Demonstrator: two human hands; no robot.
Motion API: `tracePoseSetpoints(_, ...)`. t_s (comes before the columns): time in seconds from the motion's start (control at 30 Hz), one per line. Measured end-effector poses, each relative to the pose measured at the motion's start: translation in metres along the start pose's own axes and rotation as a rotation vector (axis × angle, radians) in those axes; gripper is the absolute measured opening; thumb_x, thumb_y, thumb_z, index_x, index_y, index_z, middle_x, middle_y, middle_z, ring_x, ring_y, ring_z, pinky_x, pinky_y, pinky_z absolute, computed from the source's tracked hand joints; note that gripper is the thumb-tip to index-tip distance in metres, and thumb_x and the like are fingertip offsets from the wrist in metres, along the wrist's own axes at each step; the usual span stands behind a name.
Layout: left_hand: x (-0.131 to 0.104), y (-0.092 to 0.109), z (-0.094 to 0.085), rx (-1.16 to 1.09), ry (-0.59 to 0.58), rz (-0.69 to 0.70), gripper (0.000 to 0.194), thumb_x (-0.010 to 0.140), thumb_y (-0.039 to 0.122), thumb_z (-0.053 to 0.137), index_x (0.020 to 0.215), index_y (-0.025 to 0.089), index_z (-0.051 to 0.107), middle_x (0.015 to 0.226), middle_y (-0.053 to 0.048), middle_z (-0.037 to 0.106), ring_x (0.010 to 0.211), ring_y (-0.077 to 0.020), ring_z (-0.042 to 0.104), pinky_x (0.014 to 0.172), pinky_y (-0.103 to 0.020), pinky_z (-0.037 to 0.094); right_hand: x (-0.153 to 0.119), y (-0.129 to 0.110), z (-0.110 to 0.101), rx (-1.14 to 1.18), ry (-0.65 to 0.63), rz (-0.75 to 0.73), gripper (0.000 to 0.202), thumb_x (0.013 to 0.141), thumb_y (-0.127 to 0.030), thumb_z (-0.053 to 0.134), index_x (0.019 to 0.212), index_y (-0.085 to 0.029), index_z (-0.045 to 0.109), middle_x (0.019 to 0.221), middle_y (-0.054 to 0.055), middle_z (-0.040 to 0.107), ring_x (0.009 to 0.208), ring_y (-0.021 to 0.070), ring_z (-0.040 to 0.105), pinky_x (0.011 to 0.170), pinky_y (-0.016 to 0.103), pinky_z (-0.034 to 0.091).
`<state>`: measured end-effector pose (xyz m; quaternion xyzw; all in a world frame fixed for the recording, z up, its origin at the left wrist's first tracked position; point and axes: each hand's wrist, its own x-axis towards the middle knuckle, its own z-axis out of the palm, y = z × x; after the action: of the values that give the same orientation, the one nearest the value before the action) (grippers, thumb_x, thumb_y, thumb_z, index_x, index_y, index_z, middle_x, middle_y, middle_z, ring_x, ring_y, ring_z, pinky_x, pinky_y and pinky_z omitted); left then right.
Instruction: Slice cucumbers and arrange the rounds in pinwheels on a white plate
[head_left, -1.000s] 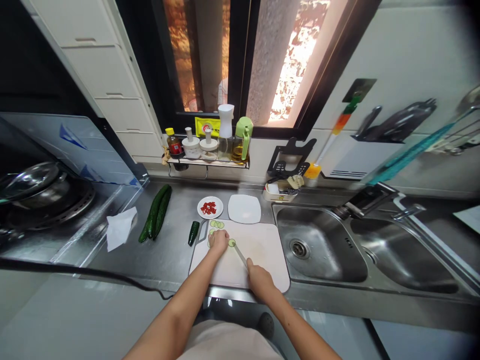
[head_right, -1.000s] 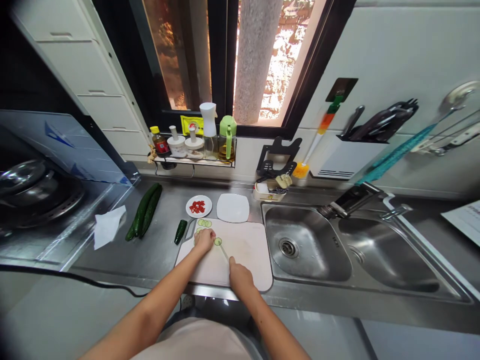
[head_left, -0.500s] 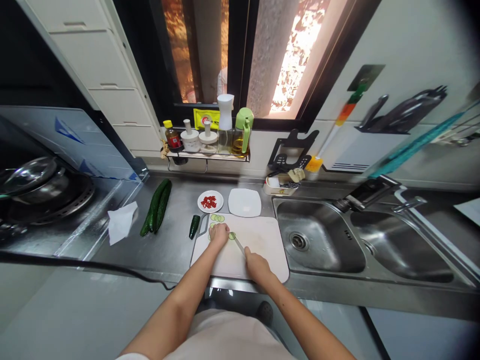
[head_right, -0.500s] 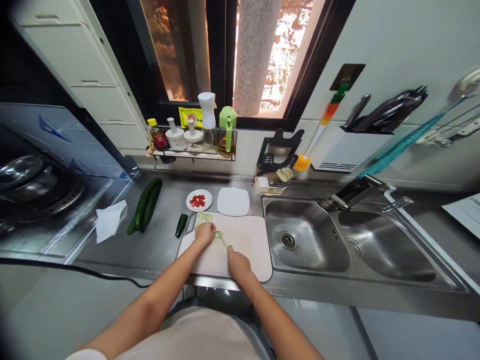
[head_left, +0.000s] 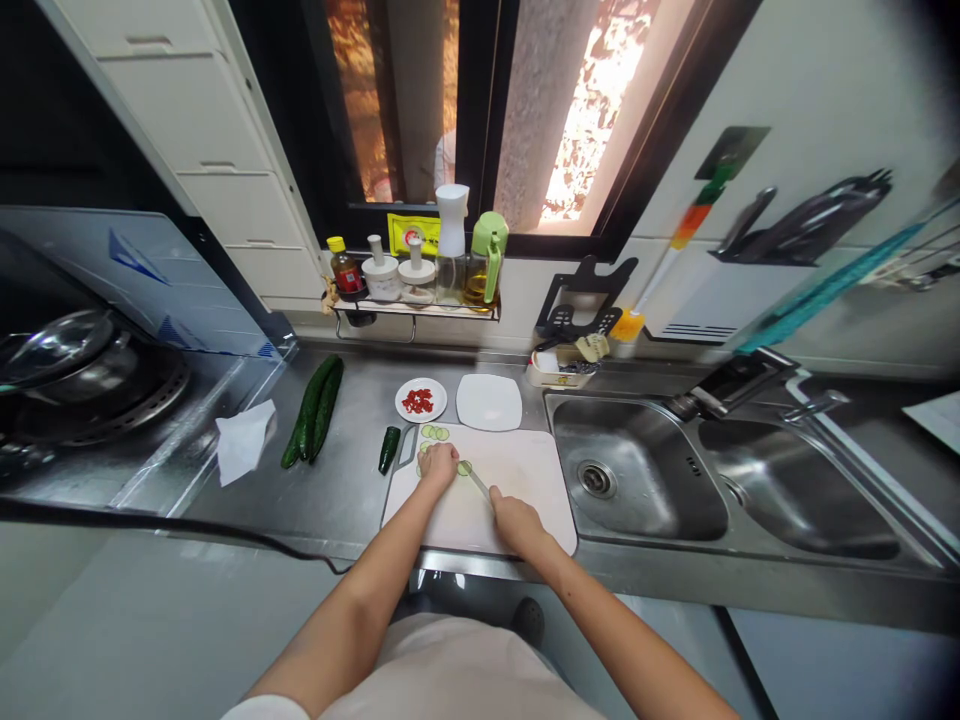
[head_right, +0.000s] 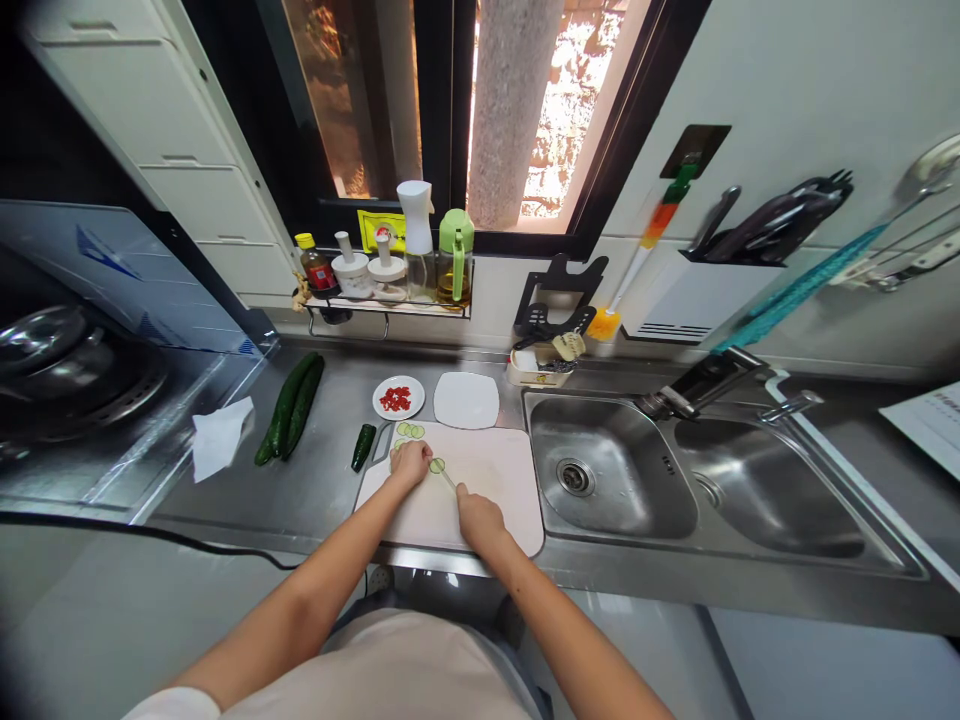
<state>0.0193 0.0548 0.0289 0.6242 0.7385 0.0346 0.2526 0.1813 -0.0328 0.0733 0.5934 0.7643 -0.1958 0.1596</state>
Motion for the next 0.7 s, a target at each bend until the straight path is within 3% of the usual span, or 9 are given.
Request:
tracePoseSetpoints(0.33, 0.000, 0.000, -0.001, -0.003, -0.004, -0.003, 0.019, 0.083, 0.026, 0.050, 0.089, 0.026, 0.068, 0.104, -0.005, 0.068, 0.104, -0.0220, 0.056, 0.089, -0.035, 0.034, -0.002, 0.000, -0.020, -0.071, -0.019, -0.025, 0.035, 0.087, -0.005, 0.032, 0.119, -0.014, 0.044, 0.099, 0.018, 0.067, 0.095, 0.0236, 0.065, 0.076, 0.033, 0.048)
tracePoseSetpoints(0.7, -0.001, -0.001, -0.001, -0.007, -0.005, 0.007, 0.018, 0.082, 0.027, 0.051, 0.089, 0.026, 0.067, 0.103, -0.005, 0.068, 0.104, -0.0223, 0.057, 0.089, -0.036, 0.034, -0.001, 0.002, -0.015, -0.081, -0.007, -0.040, 0.036, 0.087, -0.003, 0.033, 0.119, -0.014, 0.045, 0.098, 0.017, 0.067, 0.093, 0.0243, 0.066, 0.074, 0.034, 0.049)
